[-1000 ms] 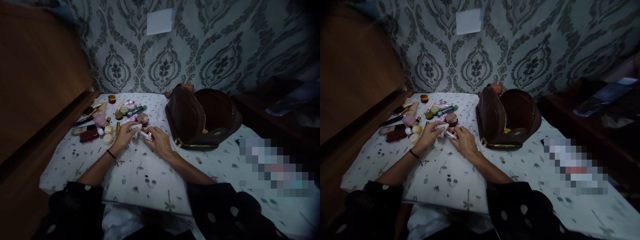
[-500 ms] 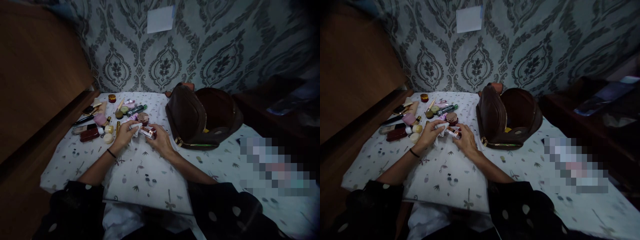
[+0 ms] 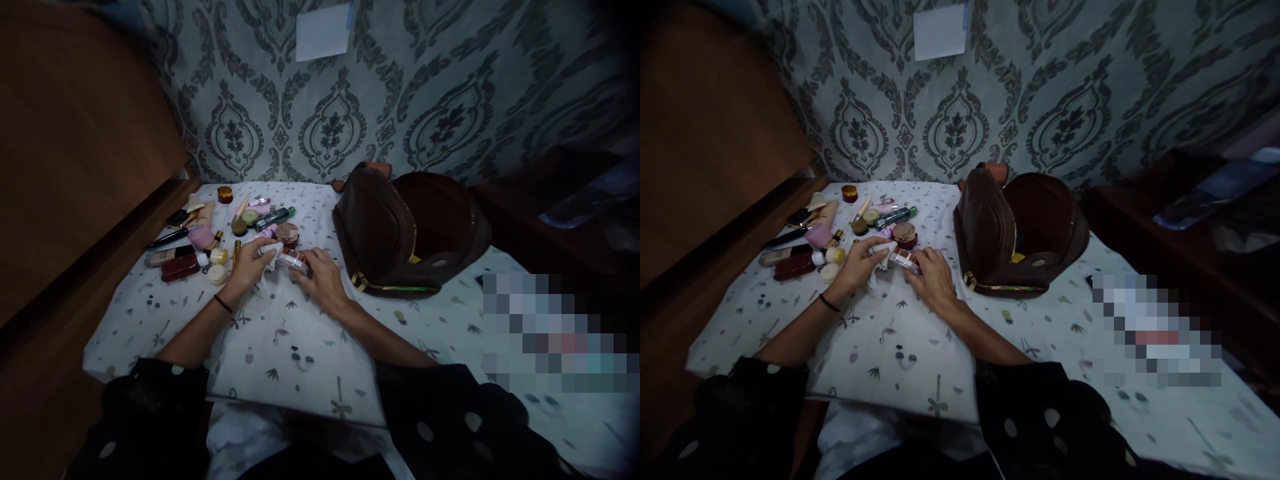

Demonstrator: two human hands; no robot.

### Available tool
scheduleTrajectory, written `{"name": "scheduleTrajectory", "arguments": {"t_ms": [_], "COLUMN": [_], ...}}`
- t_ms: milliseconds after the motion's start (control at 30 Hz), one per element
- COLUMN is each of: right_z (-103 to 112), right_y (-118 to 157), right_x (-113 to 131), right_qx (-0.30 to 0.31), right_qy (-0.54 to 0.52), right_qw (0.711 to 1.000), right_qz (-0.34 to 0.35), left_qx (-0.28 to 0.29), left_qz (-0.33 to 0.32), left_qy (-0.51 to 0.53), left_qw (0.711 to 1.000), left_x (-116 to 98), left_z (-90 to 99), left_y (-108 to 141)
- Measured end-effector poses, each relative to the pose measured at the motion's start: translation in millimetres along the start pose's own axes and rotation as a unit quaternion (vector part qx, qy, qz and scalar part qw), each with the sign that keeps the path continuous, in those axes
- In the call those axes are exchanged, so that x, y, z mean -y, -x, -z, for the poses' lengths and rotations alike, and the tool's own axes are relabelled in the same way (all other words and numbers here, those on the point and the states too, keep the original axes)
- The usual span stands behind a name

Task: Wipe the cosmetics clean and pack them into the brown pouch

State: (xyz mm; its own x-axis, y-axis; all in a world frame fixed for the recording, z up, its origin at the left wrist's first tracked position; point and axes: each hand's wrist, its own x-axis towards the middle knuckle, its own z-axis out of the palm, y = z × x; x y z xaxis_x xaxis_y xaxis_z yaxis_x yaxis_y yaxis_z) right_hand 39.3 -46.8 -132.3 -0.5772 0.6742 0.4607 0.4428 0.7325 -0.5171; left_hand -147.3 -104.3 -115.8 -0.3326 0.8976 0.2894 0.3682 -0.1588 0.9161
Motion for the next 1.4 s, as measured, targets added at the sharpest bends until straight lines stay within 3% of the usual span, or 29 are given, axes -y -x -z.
{"name": "scheduleTrajectory", "arguments": {"t_ms": [267, 567, 733, 1067, 1233, 1400], "right_z": [-2, -2, -3, -4, -1, 1], "right_y": [3, 0, -2, 0, 0, -1], "right_x": [-3, -1, -1, -4, -2, 0], "right_qx": [0.036, 0.038, 0.009, -0.02, -0.033, -0.018], "right_qy": [-0.049, 0.014, 0.007, -0.11, -0.088, -0.064], "right_qw": [0.998, 0.999, 1.0, 0.992, 0.995, 0.997], "right_qz": [-0.002, 0.004, -0.01, -0.06, -0.03, -0.042], "left_qx": [0.013, 0.03, 0.027, 0.024, 0.012, 0.016], "left_qz": [-0.014, 0.001, 0.009, -0.006, -0.023, -0.012], "left_qy": [-0.021, -0.015, -0.002, -0.013, -0.02, -0.026], "left_qw": [1.0, 0.999, 1.0, 1.0, 0.999, 0.999], "left_x": [3, -6, -7, -5, -2, -5], "left_z": [-0.5, 1.0, 0.5, -3.8, -5.4, -4.1], "left_y": [-1, 1, 2, 2, 3, 3]}}
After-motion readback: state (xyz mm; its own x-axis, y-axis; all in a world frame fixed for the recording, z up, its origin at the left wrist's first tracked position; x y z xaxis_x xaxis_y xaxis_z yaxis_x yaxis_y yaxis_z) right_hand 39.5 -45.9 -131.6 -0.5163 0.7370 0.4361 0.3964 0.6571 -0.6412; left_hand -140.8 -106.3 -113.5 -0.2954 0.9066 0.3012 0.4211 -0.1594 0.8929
